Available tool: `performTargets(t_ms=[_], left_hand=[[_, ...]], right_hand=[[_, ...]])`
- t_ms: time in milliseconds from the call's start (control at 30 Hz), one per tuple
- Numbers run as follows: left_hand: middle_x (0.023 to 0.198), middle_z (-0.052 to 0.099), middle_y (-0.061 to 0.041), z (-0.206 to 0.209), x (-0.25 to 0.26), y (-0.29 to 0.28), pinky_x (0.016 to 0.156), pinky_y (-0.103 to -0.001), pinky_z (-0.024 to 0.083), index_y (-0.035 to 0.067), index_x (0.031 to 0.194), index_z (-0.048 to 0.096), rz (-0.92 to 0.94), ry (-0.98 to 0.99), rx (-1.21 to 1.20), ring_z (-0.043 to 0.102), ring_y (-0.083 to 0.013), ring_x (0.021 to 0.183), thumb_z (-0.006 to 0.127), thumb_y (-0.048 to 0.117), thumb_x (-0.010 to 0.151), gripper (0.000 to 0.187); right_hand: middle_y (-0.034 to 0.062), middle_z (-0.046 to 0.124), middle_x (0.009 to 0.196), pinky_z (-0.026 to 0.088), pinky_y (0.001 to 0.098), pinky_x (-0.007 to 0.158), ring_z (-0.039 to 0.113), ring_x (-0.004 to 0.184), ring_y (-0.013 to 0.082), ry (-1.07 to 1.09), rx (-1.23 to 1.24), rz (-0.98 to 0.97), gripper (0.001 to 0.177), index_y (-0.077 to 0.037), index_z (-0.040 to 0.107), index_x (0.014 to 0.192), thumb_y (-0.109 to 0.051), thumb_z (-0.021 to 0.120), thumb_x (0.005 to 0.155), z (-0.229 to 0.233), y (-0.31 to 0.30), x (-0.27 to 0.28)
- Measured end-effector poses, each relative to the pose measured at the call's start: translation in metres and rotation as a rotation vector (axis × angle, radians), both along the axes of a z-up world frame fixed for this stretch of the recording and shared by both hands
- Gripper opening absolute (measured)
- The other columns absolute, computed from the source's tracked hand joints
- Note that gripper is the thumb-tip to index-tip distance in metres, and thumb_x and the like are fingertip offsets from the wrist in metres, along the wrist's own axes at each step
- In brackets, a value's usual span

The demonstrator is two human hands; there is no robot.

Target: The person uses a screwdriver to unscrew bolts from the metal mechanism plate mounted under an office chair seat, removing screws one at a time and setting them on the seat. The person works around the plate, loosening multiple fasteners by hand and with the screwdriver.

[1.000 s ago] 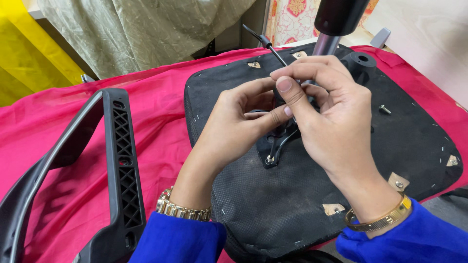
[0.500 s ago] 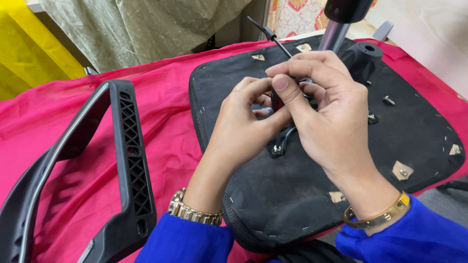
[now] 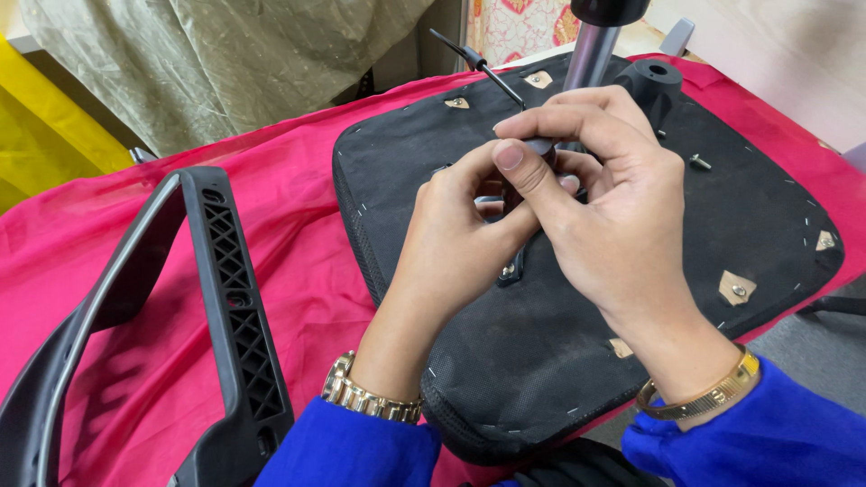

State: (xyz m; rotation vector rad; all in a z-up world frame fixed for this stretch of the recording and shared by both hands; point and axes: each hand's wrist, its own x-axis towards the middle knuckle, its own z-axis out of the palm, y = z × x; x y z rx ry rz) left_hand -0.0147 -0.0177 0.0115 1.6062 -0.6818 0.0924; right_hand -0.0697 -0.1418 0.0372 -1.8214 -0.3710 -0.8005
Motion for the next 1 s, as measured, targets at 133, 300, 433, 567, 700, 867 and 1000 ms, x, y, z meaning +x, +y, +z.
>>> performTargets(t_ms=[133, 300, 433, 567, 700, 867, 1000], left_hand=[[0.097, 0.079, -0.01, 0.001, -0.001, 0.0, 0.081, -0.031, 0.065, 0.002, 0.124, 0.067, 0.002, -0.019, 0.003, 0.079, -0.0165, 0.091, 0.078, 0.025, 0.087, 0.044], [0.101, 0.08, -0.008, 0.0, 0.005, 0.005, 0.084, -0.031, 0.064, 0.004, 0.123, 0.069, 0.024, -0.048, 0.024, 0.08, -0.017, 0.097, 0.079, 0.025, 0.086, 0.044], [0.101, 0.081, -0.006, -0.004, 0.005, 0.004, 0.082, -0.032, 0.063, 0.007, 0.121, 0.071, -0.008, -0.035, 0.052, 0.08, -0.017, 0.094, 0.079, 0.023, 0.086, 0.04], [0.104, 0.075, -0.006, -0.01, -0.001, -0.004, 0.08, -0.032, 0.064, 0.006, 0.123, 0.069, 0.013, -0.05, 0.033, 0.076, -0.0172, 0.091, 0.08, 0.022, 0.085, 0.043], [0.104, 0.077, -0.005, -0.013, -0.006, -0.005, 0.087, -0.03, 0.063, 0.005, 0.127, 0.067, -0.115, 0.015, -0.055, 0.075, -0.0139, 0.096, 0.078, 0.022, 0.09, 0.042], [0.102, 0.077, -0.006, -0.018, -0.016, -0.011, 0.083, -0.03, 0.061, 0.004, 0.124, 0.068, -0.177, 0.021, -0.05, 0.072, -0.012, 0.092, 0.077, 0.02, 0.091, 0.038], [0.096, 0.078, -0.006, -0.017, -0.025, -0.01, 0.08, -0.029, 0.06, 0.003, 0.118, 0.069, -0.169, 0.015, -0.035, 0.073, -0.0111, 0.089, 0.073, 0.018, 0.094, 0.029]], right_hand=[[0.0059, 0.062, 0.125, 0.06, 0.0238, 0.094, 0.067, 0.108, 0.0096, 0.039, 0.081, 0.04, 0.018, 0.002, 0.071, 0.121, -0.012, 0.063, 0.113, 0.006, 0.003, -0.001], [0.0045, 0.064, 0.111, 0.058, 0.0192, 0.087, 0.066, 0.097, 0.0069, 0.153, 0.241, 0.02, 0.02, -0.002, 0.069, 0.114, -0.015, 0.06, 0.102, 0.012, 0.015, 0.0], [0.0051, 0.049, 0.115, 0.055, 0.0219, 0.078, 0.059, 0.1, 0.0096, -0.015, -0.022, -0.14, 0.016, 0.001, 0.07, 0.108, -0.012, 0.071, 0.099, 0.007, 0.014, -0.005], [0.0039, 0.052, 0.121, 0.055, 0.0227, 0.084, 0.06, 0.1, 0.0083, 0.008, 0.013, -0.115, 0.014, 0.0, 0.073, 0.118, -0.011, 0.07, 0.111, 0.002, 0.009, -0.01], [0.0029, 0.058, 0.121, 0.058, 0.0231, 0.094, 0.063, 0.108, 0.0083, -0.005, 0.075, -0.092, 0.018, 0.0, 0.07, 0.118, -0.014, 0.06, 0.111, -0.001, 0.012, -0.02], [0.0034, 0.061, 0.123, 0.056, 0.022, 0.095, 0.063, 0.105, 0.008, 0.009, 0.166, -0.062, 0.021, 0.0, 0.067, 0.121, -0.015, 0.056, 0.111, -0.006, 0.013, -0.041], [0.004, 0.052, 0.125, 0.059, 0.0258, 0.097, 0.061, 0.11, 0.0106, -0.033, 0.092, -0.122, 0.017, 0.002, 0.068, 0.119, -0.009, 0.066, 0.105, -0.009, 0.012, -0.049]])
